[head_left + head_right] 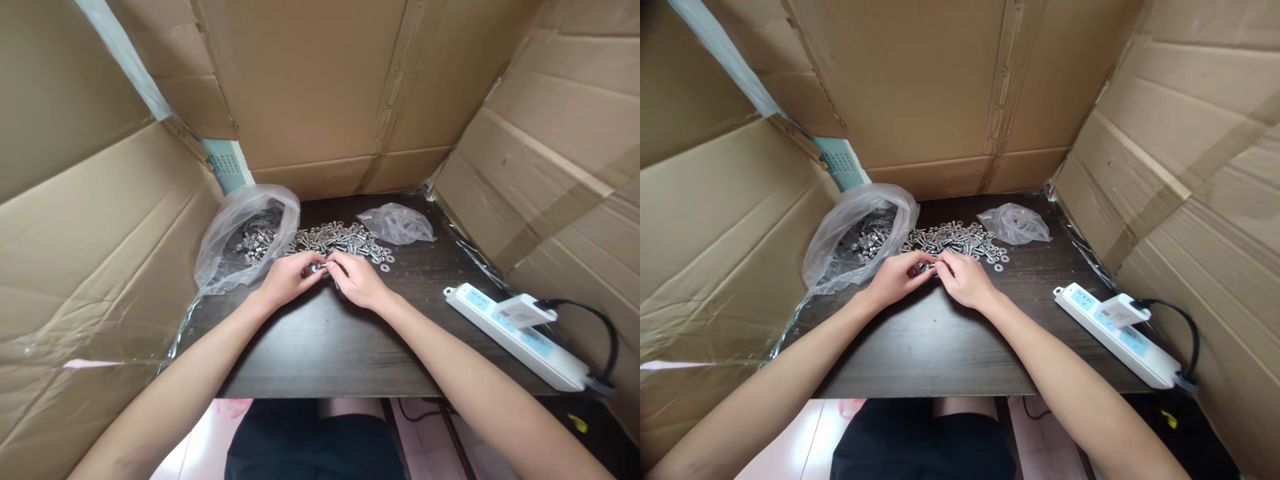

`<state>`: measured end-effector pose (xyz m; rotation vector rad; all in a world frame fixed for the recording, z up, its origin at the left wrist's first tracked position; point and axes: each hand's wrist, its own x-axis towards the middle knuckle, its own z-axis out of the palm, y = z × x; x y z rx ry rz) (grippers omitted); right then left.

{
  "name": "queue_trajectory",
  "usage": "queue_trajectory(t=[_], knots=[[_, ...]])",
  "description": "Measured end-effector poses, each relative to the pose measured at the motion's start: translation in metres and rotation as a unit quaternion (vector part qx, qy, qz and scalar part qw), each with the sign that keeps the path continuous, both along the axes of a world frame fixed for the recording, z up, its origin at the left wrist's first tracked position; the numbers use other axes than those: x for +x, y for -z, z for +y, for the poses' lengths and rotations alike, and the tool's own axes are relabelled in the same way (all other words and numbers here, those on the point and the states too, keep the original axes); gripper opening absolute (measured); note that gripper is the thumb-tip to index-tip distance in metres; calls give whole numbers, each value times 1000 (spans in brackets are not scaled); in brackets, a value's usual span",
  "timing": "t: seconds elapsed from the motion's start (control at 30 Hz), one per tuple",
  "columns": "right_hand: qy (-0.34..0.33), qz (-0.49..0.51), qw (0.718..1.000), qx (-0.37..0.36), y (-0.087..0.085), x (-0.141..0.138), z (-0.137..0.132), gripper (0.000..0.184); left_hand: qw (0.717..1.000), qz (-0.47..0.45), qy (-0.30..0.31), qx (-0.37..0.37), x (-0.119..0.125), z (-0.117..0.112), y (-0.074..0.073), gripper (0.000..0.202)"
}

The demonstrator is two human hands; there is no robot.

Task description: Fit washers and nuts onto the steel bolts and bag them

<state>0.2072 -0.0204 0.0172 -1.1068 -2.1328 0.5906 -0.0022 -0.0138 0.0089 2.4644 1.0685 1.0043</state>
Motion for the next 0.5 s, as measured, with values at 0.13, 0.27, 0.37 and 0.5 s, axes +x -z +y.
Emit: queue_trajectory(t=[0.13,0.27,0.37,0.5], knots=[[0,-1,1000,7,0,0,0,22,1000,-2,1,7,0,0,0,16],[0,18,1000,-8,-3,1,-1,13,1000,-1,-1,16,0,0,0,15],[3,20,1000,-10,-3,0,-2,10,1000,-2,0,15,0,0,0,14],[2,13,1000,-12,-2,0,-2,12,1000,-3,0,15,0,0,0,13]])
